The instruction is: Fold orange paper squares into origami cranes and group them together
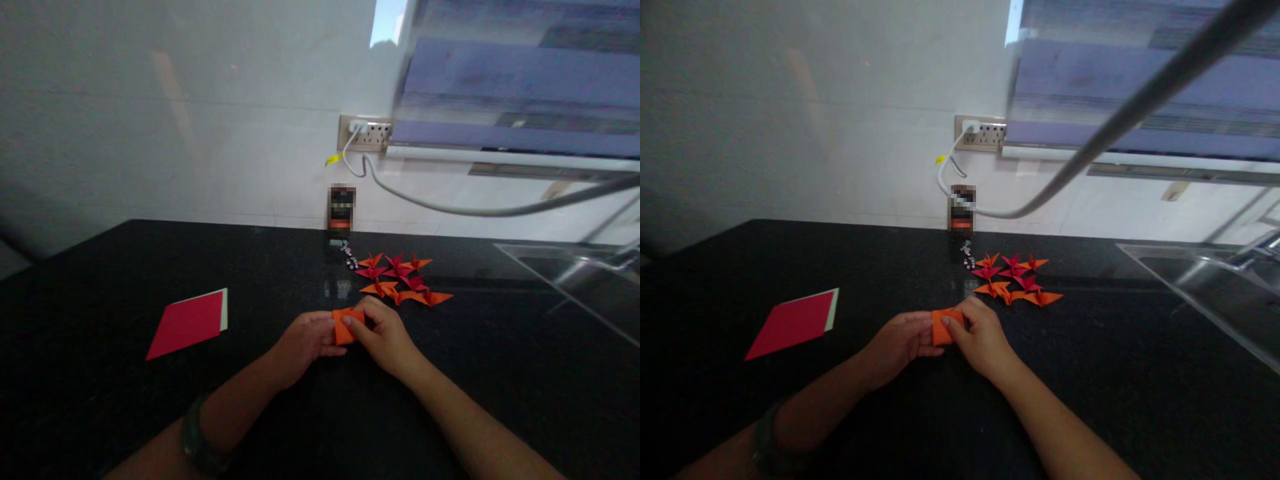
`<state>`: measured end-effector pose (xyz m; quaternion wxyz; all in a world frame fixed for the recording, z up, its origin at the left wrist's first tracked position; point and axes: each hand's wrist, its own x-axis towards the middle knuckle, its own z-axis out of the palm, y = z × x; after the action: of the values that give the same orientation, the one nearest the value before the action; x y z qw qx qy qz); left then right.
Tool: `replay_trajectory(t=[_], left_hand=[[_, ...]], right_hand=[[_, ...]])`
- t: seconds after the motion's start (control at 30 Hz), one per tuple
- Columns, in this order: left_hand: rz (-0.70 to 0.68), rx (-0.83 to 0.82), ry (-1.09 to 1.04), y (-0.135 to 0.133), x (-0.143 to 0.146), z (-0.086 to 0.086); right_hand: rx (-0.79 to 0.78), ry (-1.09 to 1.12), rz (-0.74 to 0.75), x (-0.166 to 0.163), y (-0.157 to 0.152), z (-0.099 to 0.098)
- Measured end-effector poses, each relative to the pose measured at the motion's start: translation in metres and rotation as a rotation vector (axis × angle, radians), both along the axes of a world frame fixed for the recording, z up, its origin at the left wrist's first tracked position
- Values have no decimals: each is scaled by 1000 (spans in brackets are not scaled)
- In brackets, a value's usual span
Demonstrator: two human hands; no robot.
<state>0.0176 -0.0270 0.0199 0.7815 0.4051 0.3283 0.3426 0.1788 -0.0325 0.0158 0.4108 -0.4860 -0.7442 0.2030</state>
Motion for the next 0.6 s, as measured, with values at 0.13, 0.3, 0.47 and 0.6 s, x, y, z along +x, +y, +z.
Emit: replay_trajectory(t=[0.13, 0.3, 0.47, 0.6], left_hand=[[10, 44, 78, 0, 1, -1], [12, 78, 122, -1, 2, 1], [6, 109, 147, -2, 2, 5], [4, 123, 187, -4, 3, 7]], right_hand=[[-2, -11, 21, 0, 0, 1], [1, -1, 50, 0, 0, 1], [8, -8, 62, 0, 0, 2], [5, -34, 59, 1, 0, 2]])
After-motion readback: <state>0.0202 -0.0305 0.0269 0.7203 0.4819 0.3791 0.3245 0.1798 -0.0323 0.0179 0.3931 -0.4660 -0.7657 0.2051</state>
